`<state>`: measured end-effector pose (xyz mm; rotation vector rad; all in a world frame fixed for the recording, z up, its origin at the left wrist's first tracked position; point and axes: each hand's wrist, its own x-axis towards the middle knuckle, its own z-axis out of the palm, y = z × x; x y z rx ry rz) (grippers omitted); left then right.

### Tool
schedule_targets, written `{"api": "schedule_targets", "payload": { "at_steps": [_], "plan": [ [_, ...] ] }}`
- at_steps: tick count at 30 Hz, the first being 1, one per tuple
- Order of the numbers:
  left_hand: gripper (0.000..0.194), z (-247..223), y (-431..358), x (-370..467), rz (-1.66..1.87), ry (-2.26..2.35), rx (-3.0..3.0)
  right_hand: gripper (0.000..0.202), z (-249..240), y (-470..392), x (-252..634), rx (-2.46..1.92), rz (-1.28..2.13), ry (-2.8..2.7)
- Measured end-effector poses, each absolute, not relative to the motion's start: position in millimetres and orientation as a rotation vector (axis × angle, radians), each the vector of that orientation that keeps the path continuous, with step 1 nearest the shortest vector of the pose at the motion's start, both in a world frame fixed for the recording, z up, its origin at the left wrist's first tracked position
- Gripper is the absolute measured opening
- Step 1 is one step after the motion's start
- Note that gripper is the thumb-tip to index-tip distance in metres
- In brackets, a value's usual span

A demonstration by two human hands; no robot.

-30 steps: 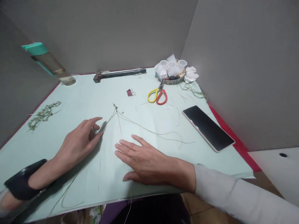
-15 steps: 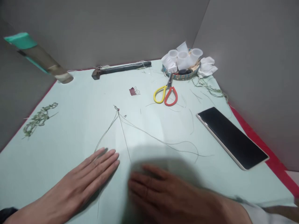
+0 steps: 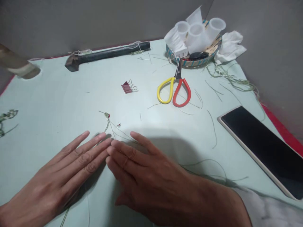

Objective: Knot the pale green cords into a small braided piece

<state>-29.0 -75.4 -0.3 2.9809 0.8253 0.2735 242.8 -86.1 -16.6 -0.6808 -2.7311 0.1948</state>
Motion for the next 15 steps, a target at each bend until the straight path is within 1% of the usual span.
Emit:
{"api": "schedule_targets", "payload": {
  "at_steps": [6,9,13,15],
  "plan": [
    [0.066,-14,-91,-41,0.099,0.959,2.903,0.052,-20,-87,246,-0.698,0.244,-2.782],
    [0.063,-13,-94,-49,-0.003,0.948,2.904,0.049,-19,-88,247,-0.719,0.175,-2.758],
    [0.071,-11,-93,-58,0.045,0.864,2.843,0.053,-21,-86,248,-0.685,0.003,-2.819],
    [0.072,-10,-93,-58,0.146,0.921,2.721,0.055,-20,-84,249,-0.655,0.021,-2.857]
  ]
}}
